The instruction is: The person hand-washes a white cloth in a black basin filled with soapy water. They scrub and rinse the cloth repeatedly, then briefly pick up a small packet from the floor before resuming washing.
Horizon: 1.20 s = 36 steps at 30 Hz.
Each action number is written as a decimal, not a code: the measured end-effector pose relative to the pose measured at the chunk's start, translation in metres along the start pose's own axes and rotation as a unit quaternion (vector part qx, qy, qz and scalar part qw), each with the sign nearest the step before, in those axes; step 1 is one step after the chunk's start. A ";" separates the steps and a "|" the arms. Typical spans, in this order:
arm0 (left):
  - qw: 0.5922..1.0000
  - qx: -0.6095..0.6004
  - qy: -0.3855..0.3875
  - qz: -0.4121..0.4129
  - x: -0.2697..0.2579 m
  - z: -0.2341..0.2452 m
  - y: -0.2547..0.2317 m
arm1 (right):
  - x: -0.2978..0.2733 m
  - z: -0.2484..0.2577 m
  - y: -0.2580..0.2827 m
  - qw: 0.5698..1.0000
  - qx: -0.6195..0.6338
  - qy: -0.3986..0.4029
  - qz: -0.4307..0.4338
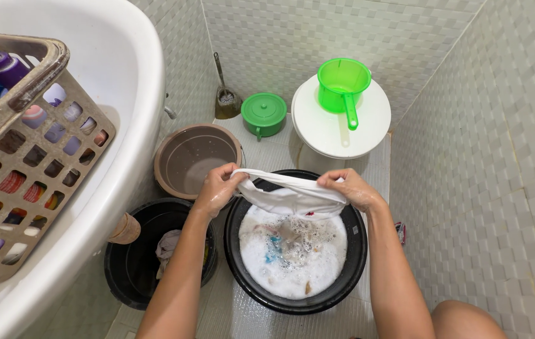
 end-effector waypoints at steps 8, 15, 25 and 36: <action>0.967 -0.241 0.083 0.009 -0.007 -0.006 0.000 | -0.012 -0.001 -0.006 0.902 0.349 0.193 0.168; 0.984 0.156 0.076 -0.023 -0.016 -0.016 -0.008 | -0.020 0.004 0.005 0.807 0.544 0.075 0.215; 0.960 0.228 -0.138 -0.091 -0.002 -0.008 0.010 | -0.012 0.016 -0.007 0.920 0.296 -0.041 0.254; 0.903 -0.351 0.214 0.125 -0.014 -0.006 0.005 | -0.013 -0.014 -0.010 0.969 0.201 -0.129 0.068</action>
Point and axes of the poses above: each hand's wrist, its own x-axis towards the middle knuckle, its own z-axis out of the back of the hand, y = z × x, the point moved 4 cm from there along x, towards the middle knuckle, and after that the axes turned 13 degrees about x, right-handed, at the moved point
